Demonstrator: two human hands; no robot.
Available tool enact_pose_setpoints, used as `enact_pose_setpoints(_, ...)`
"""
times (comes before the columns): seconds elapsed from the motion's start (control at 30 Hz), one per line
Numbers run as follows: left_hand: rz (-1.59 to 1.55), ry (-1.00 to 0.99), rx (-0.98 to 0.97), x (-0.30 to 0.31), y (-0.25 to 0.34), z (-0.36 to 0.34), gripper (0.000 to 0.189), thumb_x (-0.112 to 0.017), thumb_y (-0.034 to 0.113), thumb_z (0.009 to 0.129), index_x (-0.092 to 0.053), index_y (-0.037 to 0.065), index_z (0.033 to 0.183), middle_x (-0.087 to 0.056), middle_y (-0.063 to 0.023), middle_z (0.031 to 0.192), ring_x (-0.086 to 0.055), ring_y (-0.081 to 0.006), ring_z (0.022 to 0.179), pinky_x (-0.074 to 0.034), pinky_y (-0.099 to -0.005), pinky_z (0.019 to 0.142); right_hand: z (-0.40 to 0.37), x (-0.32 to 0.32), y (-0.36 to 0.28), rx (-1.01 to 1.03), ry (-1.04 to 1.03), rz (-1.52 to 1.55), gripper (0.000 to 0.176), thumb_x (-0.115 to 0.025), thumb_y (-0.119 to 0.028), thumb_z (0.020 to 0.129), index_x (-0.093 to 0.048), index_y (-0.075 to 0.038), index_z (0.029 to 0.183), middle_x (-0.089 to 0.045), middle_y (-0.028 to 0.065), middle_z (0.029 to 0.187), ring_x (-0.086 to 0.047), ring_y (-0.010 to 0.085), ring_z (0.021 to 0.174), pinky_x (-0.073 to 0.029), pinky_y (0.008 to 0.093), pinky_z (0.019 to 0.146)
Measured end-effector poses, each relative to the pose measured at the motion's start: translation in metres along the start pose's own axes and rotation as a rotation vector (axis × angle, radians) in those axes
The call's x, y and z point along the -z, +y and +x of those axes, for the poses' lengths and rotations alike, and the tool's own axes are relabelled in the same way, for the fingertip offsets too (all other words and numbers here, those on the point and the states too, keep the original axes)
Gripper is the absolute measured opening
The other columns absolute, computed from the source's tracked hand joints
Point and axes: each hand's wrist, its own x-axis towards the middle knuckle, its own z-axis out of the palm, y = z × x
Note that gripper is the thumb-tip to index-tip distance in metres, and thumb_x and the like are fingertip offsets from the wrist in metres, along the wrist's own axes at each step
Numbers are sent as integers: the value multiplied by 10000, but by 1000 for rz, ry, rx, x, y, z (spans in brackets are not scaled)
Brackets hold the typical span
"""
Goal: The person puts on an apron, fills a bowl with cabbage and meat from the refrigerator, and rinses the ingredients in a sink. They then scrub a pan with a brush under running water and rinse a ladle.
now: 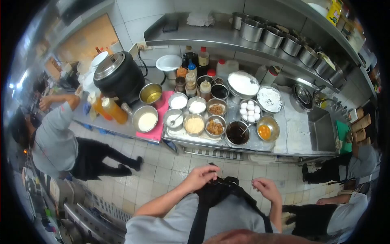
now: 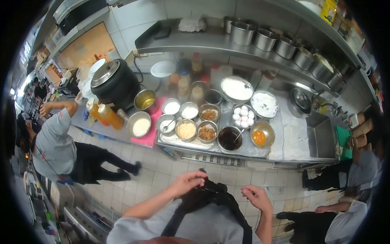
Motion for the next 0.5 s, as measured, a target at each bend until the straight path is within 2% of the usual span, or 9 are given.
enact_pose_setpoints(0.03, -5, 2, 1, 1, 0, 2, 290, -568, 89, 1009, -638, 56, 1289, -728, -91, 995, -695, -160, 921, -553, -293, 807, 4, 0, -2, -3, -3, -4, 203, -668, -184, 975, -722, -14, 1075, -715, 34, 863, -648, 93, 769, -518, 250, 686)
enact_pose_setpoints(0.1, -277, 229, 5, 11, 8, 8, 291, -583, 66, 992, -624, 20, 1276, -695, -34, 902, -655, -86, 850, -521, -246, 735, 10, -5, -5, 44, -36, -41, 202, -660, -188, 978, -717, -10, 1057, -716, 36, 850, -657, 98, 769, -520, 253, 680)
enact_pose_setpoints(0.17, -182, 373, -154, 34, 18, 12, 311, -576, 85, 1007, -595, 11, 1308, -695, -48, 940, -657, -92, 860, -519, -237, 725, 14, -10, 3, 37, -48, -54, 203, -654, -191, 982, -717, -10, 1051, -713, 36, 847, -658, 101, 769, -520, 254, 677)
enact_pose_setpoints(0.23, -228, 568, -133, 56, 37, 12, 327, -576, 115, 1019, -584, 2, 1325, -689, -65, 997, -663, -117, 858, -527, -246, 731, 14, -12, 13, 28, -65, -64, 204, -649, -193, 986, -716, -10, 1045, -710, 36, 844, -659, 103, 768, -521, 256, 674)
enact_pose_setpoints(0.3, -151, 679, -232, 71, 51, 15, 367, -589, 134, 1018, -563, -5, 1357, -685, -69, 1038, -660, -128, 908, -536, -253, 760, 12, -6, 21, 13, -63, -45, 217, -637, -210, 993, -717, -12, 1030, -706, 37, 837, -658, 107, 762, -524, 259, 667)
enact_pose_setpoints(0.33, -149, 679, -230, 71, 61, 18, 367, -589, 134, 1018, -563, -5, 1357, -685, -69, 1038, -660, -128, 908, -536, -253, 760, 13, -5, 27, 12, -64, -43, 217, -637, -210, 993, -717, -12, 1030, -706, 37, 837, -658, 107, 762, -524, 259, 667)
enact_pose_setpoints(0.4, -116, 725, -372, 66, 83, 18, 398, -587, 133, 1021, -534, -22, 1384, -667, -78, 1131, -629, -141, 1030, -533, -299, 870, 11, -1, 39, 1, -41, -35, 239, -631, -227, 997, -715, -4, 1014, -705, 40, 830, -658, 108, 750, -527, 262, 667)
enact_pose_setpoints(0.43, -114, 724, -369, 62, 89, 19, 398, -587, 133, 1021, -534, -22, 1384, -667, -78, 1131, -629, -141, 1030, -533, -299, 870, 10, 0, 42, -1, -41, -32, 239, -631, -227, 997, -715, -4, 1014, -705, 40, 830, -658, 108, 750, -527, 262, 667)
enact_pose_setpoints(0.5, 29, 622, -477, 49, 97, 24, 351, -621, 146, 1007, -603, -21, 1316, -673, -85, 1189, -612, -132, 1091, -487, -283, 953, 7, 5, 45, 38, -15, 3, 261, -625, -243, 999, -713, 2, 1004, -702, 42, 817, -653, 106, 733, -524, 260, 663)
